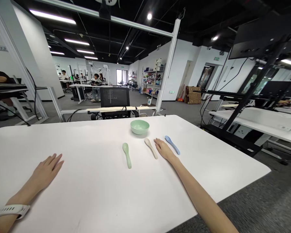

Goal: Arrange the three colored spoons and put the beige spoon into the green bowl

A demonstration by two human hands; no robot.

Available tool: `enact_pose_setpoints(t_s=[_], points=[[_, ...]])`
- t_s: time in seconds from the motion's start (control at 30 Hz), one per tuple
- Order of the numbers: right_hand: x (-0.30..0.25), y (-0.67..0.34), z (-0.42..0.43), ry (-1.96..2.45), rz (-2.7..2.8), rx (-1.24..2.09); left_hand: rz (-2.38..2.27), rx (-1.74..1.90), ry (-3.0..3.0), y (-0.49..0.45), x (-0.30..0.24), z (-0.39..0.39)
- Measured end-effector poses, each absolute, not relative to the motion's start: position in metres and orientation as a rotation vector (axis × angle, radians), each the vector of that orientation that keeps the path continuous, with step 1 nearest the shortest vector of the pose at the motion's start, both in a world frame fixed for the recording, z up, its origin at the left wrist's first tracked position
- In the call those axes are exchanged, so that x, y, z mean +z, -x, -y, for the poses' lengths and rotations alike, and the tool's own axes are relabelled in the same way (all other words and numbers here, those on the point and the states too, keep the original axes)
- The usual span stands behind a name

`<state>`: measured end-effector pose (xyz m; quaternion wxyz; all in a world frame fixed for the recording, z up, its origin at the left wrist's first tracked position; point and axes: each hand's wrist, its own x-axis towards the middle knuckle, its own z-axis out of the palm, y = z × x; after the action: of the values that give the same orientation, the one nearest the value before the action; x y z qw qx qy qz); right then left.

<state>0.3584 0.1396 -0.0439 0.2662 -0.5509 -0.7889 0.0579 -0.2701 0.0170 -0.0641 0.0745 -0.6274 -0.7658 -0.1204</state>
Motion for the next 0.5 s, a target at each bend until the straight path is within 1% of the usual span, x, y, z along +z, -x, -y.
enact_pose_setpoints(t_s=[0.23, 0.5], points=[[-0.039, -0.355, -0.137, 1.485, 2.097, 0.212, 2.282, -0.411, 1.901, 0.273, -0.065, -0.018], [-0.024, -0.345, -0.125, 1.524, 2.042, 0.188, 2.289, -0.395, 1.885, 0.272, -0.064, -0.018]])
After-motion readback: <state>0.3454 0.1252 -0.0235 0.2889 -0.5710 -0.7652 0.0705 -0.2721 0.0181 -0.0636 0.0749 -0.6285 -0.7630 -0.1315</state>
